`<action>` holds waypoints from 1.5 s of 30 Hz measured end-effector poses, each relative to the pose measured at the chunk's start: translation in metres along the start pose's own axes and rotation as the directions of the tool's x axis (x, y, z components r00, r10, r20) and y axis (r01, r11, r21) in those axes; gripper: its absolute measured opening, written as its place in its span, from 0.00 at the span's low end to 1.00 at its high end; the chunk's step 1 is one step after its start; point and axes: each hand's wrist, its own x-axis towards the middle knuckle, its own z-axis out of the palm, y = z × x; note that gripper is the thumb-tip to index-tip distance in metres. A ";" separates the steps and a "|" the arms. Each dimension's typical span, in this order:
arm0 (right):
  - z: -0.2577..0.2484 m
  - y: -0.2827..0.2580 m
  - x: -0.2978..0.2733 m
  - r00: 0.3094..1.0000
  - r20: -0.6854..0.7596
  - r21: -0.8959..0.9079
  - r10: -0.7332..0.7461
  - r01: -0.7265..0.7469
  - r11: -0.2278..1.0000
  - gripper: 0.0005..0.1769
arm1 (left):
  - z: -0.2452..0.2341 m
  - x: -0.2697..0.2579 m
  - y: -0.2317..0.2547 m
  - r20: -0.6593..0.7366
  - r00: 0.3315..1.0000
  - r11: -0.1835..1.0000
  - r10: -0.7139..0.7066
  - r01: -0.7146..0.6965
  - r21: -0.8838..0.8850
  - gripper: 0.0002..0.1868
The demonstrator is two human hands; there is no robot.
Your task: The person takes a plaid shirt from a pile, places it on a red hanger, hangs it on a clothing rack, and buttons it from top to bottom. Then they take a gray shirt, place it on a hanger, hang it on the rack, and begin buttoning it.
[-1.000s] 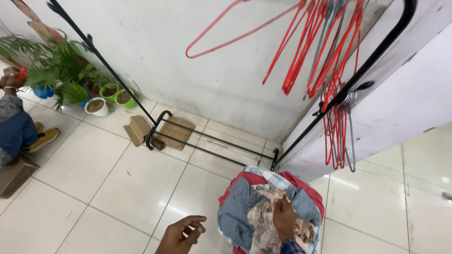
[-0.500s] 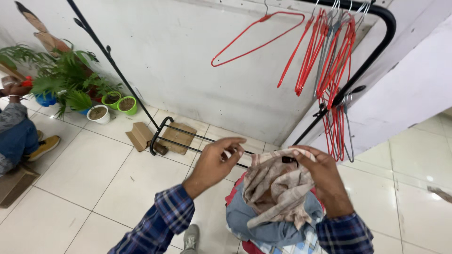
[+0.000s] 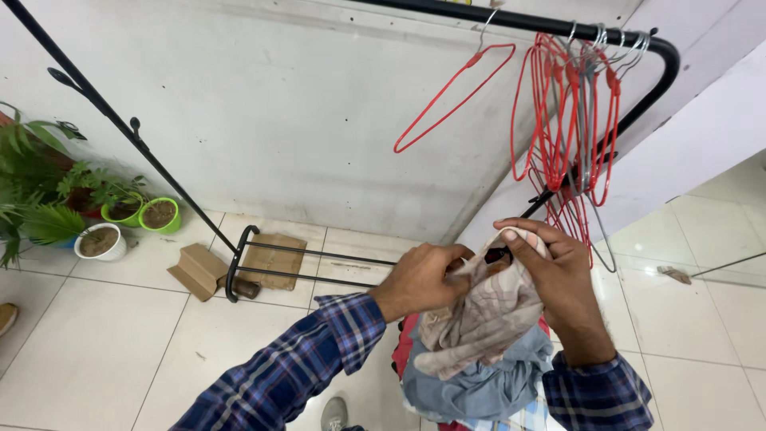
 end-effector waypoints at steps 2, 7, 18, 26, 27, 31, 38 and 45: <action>0.009 -0.011 0.001 0.999 0.029 -0.045 -0.037 0.038 0.998 0.14 | -0.014 0.003 -0.017 -0.044 0.999 0.997 -0.014 0.011 -0.072 0.18; 0.006 -0.052 0.017 0.996 0.021 -0.591 0.088 -0.058 0.805 0.19 | -0.079 0.013 -0.050 -0.186 0.972 0.924 0.143 -0.198 -0.326 0.11; 0.006 0.026 0.063 0.955 0.214 -0.619 0.207 -0.032 0.785 0.15 | -0.130 0.059 -0.115 -0.098 0.988 0.976 -0.120 0.099 -0.196 0.15; 0.044 0.059 0.097 0.998 0.042 0.083 0.036 -0.039 0.996 0.16 | -0.124 0.131 -0.185 -0.128 0.986 0.948 -0.109 0.065 -0.313 0.09; 0.047 0.060 0.095 0.997 0.031 0.105 0.067 -0.070 0.992 0.15 | -0.115 0.132 -0.190 -0.108 0.986 0.929 -0.125 0.078 -0.361 0.10; 0.059 0.055 0.129 0.988 -0.048 0.097 0.144 -0.139 0.986 0.15 | -0.105 0.189 -0.190 0.119 0.990 0.859 -0.074 0.124 -0.496 0.12; 0.066 0.078 0.177 0.970 -0.217 -0.107 0.113 -0.139 0.985 0.15 | -0.025 0.250 -0.210 0.472 0.829 0.789 0.302 0.061 -0.612 0.29; 0.042 0.100 0.188 0.847 -0.524 -0.240 -0.088 -0.047 0.970 0.13 | -0.013 0.357 -0.230 0.389 0.908 0.984 0.153 -0.176 0.024 0.13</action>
